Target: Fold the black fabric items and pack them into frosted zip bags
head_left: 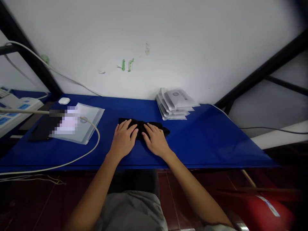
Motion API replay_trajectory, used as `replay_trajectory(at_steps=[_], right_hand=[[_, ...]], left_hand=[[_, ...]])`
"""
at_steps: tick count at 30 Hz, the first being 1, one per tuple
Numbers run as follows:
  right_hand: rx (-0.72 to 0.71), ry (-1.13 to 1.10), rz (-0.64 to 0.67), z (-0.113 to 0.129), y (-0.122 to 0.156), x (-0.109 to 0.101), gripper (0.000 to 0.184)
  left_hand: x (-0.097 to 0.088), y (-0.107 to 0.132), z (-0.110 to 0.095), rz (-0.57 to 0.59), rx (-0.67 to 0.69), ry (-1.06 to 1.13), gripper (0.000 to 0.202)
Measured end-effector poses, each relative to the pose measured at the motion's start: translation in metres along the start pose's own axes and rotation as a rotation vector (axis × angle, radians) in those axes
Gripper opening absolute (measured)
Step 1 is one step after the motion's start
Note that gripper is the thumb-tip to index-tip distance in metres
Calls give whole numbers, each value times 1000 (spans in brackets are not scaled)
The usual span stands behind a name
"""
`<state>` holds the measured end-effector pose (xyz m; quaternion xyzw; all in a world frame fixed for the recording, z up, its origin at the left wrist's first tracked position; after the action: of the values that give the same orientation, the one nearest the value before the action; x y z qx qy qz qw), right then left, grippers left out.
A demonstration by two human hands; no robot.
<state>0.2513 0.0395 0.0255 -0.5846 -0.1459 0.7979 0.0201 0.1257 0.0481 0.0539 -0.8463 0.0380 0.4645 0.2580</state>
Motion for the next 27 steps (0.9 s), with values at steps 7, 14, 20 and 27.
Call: replay_trajectory(at_steps=[7, 14, 20, 27], right_hand=[[-144, -254, 46, 24, -7, -8, 48], [-53, -105, -131, -9, -11, -32, 33], [-55, -112, -70, -15, -6, -15, 33], [-73, -186, -74, -10, -6, -13, 35]], left_hand=[[-6, 2, 45, 19, -174, -196, 27], [-32, 22, 69, -44, -506, -332, 62], [-31, 34, 78, -16, -673, -242, 46], [-37, 28, 70, -227, -661, -63, 20]])
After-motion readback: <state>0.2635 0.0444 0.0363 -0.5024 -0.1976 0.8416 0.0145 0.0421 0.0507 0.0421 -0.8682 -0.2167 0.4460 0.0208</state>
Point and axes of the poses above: each hand's wrist, its own y-axis away from the middle knuckle, its own x-axis out of the palm, z = x × y, the point moved 10 cm from there along -y, towards the middle knuckle, and after that the axes turned 3 degrees about -y, right-handed, at the moved point
